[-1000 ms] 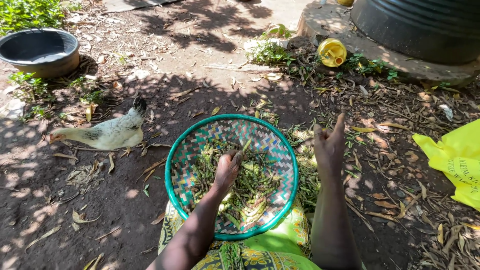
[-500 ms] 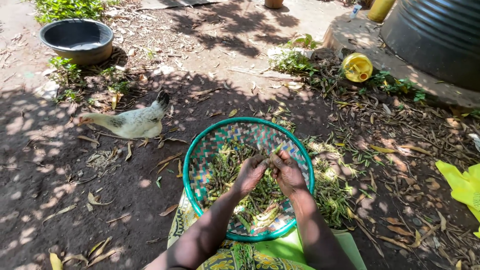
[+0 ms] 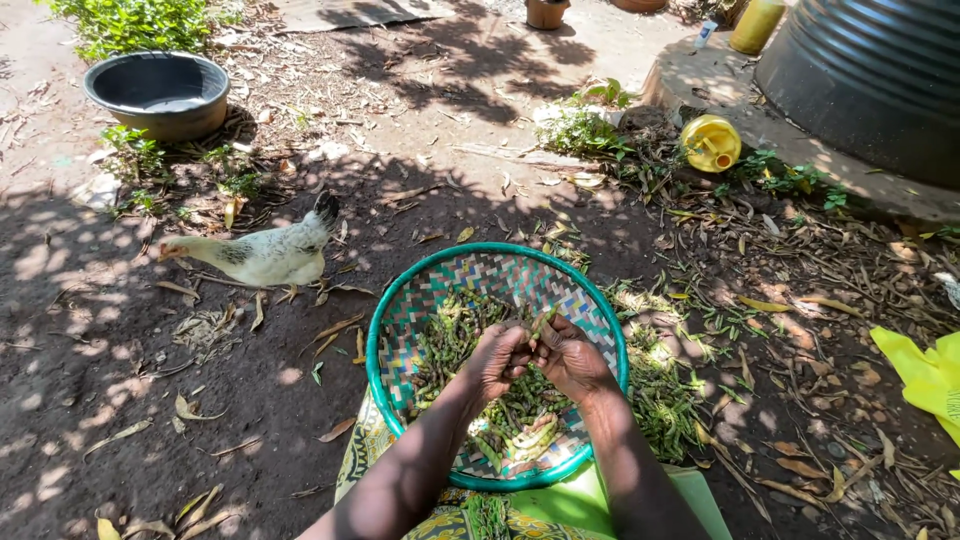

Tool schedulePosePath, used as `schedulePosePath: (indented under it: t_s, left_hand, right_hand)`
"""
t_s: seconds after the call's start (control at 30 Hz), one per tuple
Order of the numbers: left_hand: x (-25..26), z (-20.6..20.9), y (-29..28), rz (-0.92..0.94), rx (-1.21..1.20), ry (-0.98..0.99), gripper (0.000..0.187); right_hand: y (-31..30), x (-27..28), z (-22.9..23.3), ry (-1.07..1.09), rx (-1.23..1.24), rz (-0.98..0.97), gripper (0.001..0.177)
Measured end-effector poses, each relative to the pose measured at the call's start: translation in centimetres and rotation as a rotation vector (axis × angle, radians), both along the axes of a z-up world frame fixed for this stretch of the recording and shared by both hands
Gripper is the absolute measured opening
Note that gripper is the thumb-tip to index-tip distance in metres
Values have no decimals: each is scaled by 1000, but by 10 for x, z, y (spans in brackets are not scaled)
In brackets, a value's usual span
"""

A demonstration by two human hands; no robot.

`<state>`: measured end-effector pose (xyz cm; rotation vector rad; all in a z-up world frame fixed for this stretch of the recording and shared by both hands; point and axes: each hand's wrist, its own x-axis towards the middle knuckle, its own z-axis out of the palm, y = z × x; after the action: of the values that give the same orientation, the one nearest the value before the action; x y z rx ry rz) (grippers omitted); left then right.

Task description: Cleaning and sorting green beans by hand in a woven basket outdoors.

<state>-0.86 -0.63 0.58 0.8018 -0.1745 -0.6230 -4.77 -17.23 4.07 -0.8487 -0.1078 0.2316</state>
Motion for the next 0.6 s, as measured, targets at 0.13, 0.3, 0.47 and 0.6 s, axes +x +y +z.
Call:
schedulePosePath:
  t_s: [0.13, 0.3, 0.47, 0.6]
  left_hand:
    - [-15, 32, 1, 271, 552, -559, 17]
    - [-17, 38, 8, 185, 187, -512, 25]
    - [14, -15, 4, 17, -206, 58, 27]
    - [-1, 22, 4, 229, 420, -229, 36]
  right_hand:
    - [9, -1, 12, 44, -71, -91, 14]
    - [13, -2, 1, -40, -334, -216, 22]
    - [13, -1, 9, -117, -252, -165, 26]
    - [14, -2, 4, -95, -262, -171, 32]
